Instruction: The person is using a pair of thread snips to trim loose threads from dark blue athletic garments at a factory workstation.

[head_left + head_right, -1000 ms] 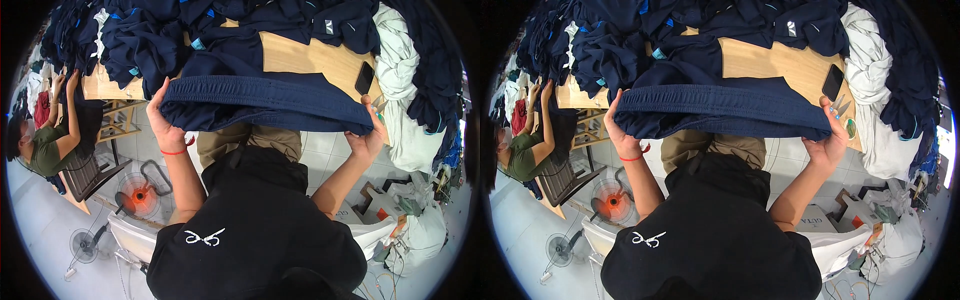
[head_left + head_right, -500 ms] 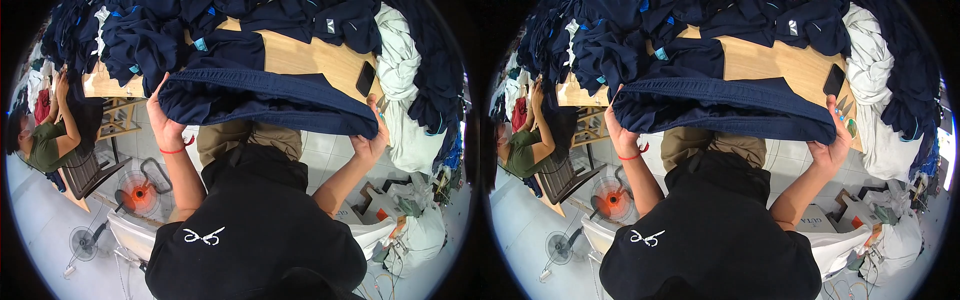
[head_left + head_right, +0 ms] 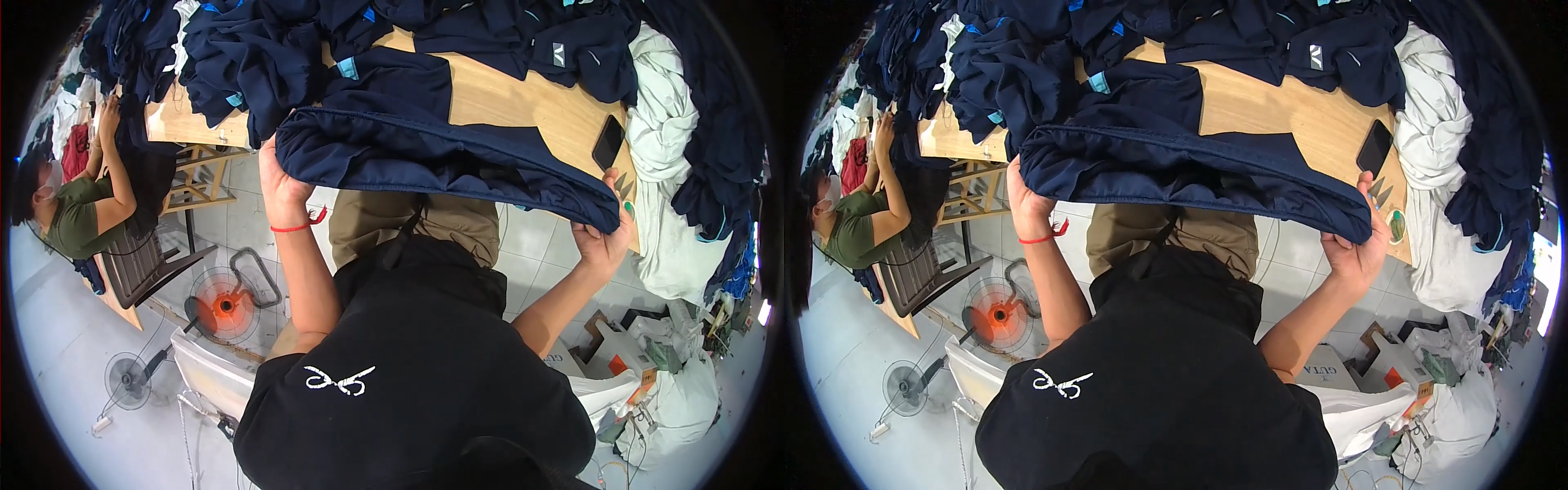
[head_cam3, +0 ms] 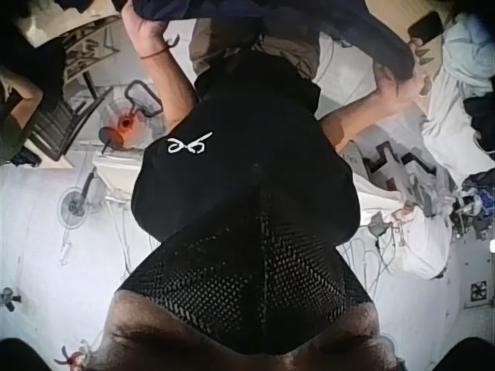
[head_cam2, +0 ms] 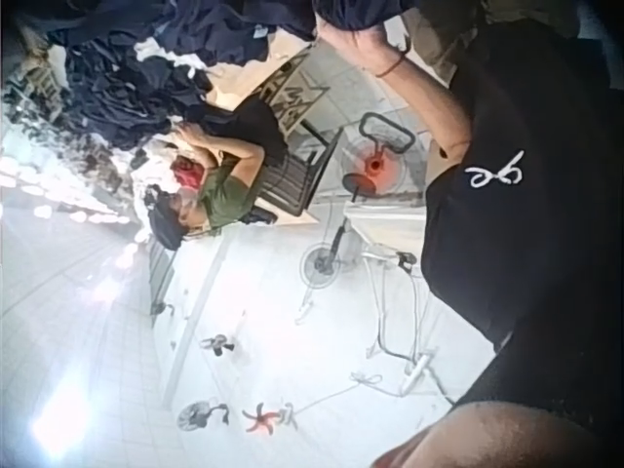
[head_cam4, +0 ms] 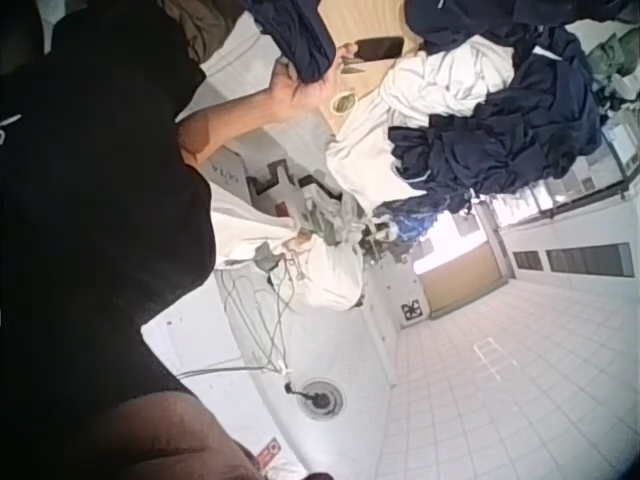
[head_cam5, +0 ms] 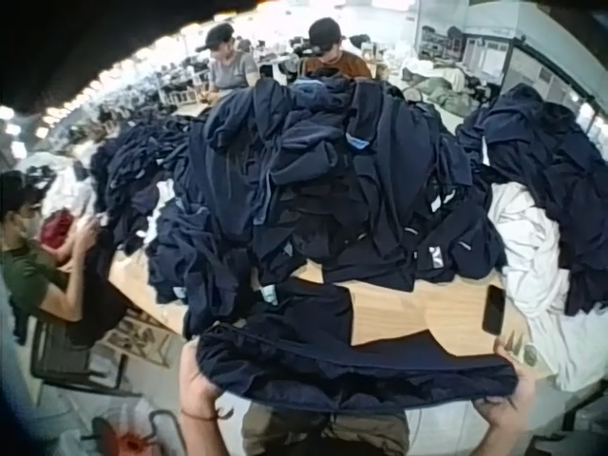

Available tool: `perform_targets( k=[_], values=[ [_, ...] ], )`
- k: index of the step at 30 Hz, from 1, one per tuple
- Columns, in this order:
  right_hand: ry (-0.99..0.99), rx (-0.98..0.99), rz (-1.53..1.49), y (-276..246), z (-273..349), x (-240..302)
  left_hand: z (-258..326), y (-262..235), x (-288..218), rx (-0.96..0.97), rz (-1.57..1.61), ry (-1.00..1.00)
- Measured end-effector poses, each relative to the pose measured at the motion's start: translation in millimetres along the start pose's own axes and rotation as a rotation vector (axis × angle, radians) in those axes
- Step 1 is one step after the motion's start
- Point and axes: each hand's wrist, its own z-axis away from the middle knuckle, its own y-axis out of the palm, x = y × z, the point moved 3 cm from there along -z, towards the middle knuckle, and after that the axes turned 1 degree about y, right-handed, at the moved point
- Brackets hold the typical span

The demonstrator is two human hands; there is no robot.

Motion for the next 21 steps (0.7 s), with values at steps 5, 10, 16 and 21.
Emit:
perform_targets(
  k=[5,10,16,21],
  values=[
    [0.007,-0.074,-0.022,3,1,-6,-8,-6,3,0.058,0.130,-0.076],
    [0.045,-0.083,-0.016,-9,-1,-9,-9,9,6,0.115,0.102,-0.101],
    [0.089,-0.140,-0.100,-1,-4,-16,-14,-6,-1,0.028,0.065,-0.033],
    [0.126,-0.275,-0.108,-3,-15,-33,-31,-16,9,0.108,0.164,-0.029]
  ],
)
